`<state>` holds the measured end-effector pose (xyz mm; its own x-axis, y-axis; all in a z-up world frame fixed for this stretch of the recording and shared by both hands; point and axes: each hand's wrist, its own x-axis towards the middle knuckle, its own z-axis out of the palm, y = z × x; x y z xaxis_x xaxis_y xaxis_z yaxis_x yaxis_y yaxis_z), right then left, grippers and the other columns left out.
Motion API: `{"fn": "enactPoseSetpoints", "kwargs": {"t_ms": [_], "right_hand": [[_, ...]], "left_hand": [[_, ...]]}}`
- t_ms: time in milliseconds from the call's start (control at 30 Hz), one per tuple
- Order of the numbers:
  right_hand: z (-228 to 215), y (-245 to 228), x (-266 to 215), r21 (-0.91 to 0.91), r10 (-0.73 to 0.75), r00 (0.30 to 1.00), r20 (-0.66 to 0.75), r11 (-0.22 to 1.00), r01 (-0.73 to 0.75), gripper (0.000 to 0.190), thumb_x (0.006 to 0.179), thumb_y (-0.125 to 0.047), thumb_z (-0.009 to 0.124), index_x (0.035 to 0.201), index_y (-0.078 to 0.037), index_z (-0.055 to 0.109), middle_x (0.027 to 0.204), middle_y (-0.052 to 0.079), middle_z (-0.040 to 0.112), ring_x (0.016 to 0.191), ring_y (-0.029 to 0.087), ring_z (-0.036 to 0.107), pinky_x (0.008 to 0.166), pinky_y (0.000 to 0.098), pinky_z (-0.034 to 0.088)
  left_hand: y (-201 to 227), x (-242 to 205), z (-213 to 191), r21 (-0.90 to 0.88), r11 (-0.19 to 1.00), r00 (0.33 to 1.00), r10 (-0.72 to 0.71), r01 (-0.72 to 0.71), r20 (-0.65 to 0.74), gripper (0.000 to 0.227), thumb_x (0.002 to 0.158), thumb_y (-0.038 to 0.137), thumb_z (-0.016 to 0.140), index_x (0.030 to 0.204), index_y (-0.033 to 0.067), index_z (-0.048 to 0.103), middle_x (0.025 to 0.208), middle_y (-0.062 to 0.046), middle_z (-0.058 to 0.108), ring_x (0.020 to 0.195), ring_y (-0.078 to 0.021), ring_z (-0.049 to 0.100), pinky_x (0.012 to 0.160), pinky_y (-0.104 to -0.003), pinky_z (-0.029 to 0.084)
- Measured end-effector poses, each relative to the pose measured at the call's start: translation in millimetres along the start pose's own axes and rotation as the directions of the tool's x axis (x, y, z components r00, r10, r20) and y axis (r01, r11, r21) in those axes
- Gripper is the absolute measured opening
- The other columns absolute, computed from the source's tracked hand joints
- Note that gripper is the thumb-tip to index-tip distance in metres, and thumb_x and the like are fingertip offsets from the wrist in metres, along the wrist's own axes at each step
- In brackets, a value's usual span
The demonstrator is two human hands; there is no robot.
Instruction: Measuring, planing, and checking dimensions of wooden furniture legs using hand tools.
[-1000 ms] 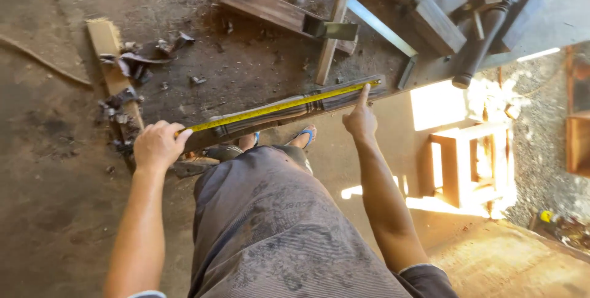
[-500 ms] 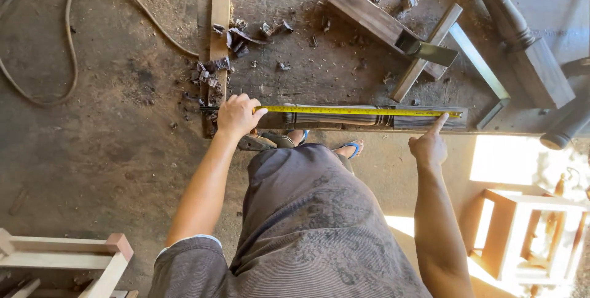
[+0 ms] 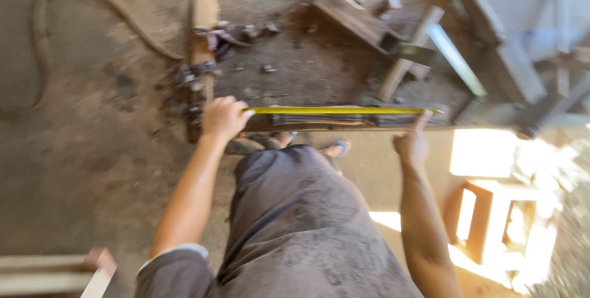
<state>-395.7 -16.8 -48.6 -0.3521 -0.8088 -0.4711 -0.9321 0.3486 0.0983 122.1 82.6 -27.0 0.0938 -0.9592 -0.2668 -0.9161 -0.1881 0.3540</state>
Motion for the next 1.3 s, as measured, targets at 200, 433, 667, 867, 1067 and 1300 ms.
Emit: {"fn": "enactPoseSetpoints", "kwargs": {"t_ms": [200, 433, 667, 867, 1067, 1300], "right_hand": [[12.8, 9.1, 6.6, 0.142, -0.003, 0.992, -0.123, 0.99, 0.021, 0.127, 0.075, -0.014, 0.077, 0.164, -0.014, -0.014, 0.088, 0.025, 0.073, 0.08, 0.045, 0.07, 0.07, 0.0541, 0.055], [12.6, 4.1, 10.5, 0.144, 0.009, 0.993, -0.114, 0.99, 0.008, 0.125, 0.074, -0.013, 0.074, 0.164, -0.019, -0.012, 0.094, 0.024, 0.074, 0.088, 0.043, 0.071, 0.078, 0.0514, 0.056], [13.2, 4.2, 10.9, 0.144, 0.009, 0.995, -0.104, 0.99, 0.006, 0.123, 0.075, -0.011, 0.071, 0.165, -0.019, -0.013, 0.097, 0.024, 0.074, 0.09, 0.042, 0.072, 0.081, 0.0505, 0.057], [10.7, 0.6, 9.8, 0.162, 0.011, 0.998, -0.065, 0.987, 0.0, 0.121, 0.078, -0.01, 0.07, 0.164, -0.017, -0.016, 0.102, 0.022, 0.075, 0.093, 0.038, 0.073, 0.082, 0.0468, 0.058], [10.4, 1.4, 10.5, 0.126, -0.006, 0.999, -0.048, 0.992, 0.012, 0.126, 0.078, -0.013, 0.075, 0.161, -0.016, -0.02, 0.104, 0.024, 0.073, 0.096, 0.04, 0.071, 0.084, 0.0475, 0.057], [13.7, 7.9, 13.1, 0.131, -0.058, 0.998, -0.04, 0.989, 0.062, 0.126, 0.079, -0.016, 0.074, 0.164, -0.013, -0.019, 0.101, 0.03, 0.072, 0.092, 0.048, 0.07, 0.083, 0.0542, 0.055]], "left_hand": [[-1.9, 2.1, 14.7, 0.036, 0.996, 0.993, 0.09, -0.088, -0.075, 0.029, 0.09, 0.05, 0.074, 0.097, 0.0226, 0.081, 0.09, -0.006, 0.07, 0.089, -0.0303, 0.068, 0.078, -0.046, 0.055], [-5.1, -0.5, 12.2, 0.096, 0.994, 0.998, 0.059, -0.058, 0.0, 0.034, 0.094, 0.052, 0.07, 0.107, 0.0227, 0.081, 0.1, -0.005, 0.073, 0.096, -0.0286, 0.069, 0.08, -0.044, 0.056], [-2.9, -3.5, 11.8, 0.1, 0.993, 0.998, 0.059, -0.055, -0.028, 0.033, 0.094, 0.052, 0.07, 0.107, 0.0232, 0.081, 0.101, -0.005, 0.073, 0.097, -0.0287, 0.069, 0.082, -0.043, 0.056], [-2.0, -4.7, 11.0, 0.131, 0.991, 0.999, -0.017, 0.011, 0.044, 0.038, 0.095, 0.056, 0.068, 0.112, 0.0233, 0.08, 0.102, -0.004, 0.074, 0.098, -0.0249, 0.07, 0.083, -0.042, 0.055], [6.4, -6.4, 4.4, 0.141, 0.988, 0.993, -0.077, 0.063, 0.094, 0.037, 0.092, 0.056, 0.067, 0.108, 0.0254, 0.08, 0.102, -0.004, 0.073, 0.097, -0.0253, 0.069, 0.081, -0.046, 0.055], [3.9, -11.8, 6.5, 0.015, 0.999, 0.998, -0.045, 0.046, -0.04, 0.03, 0.087, 0.051, 0.074, 0.097, 0.0232, 0.081, 0.092, -0.006, 0.071, 0.093, -0.0305, 0.068, 0.079, -0.047, 0.054]]}}
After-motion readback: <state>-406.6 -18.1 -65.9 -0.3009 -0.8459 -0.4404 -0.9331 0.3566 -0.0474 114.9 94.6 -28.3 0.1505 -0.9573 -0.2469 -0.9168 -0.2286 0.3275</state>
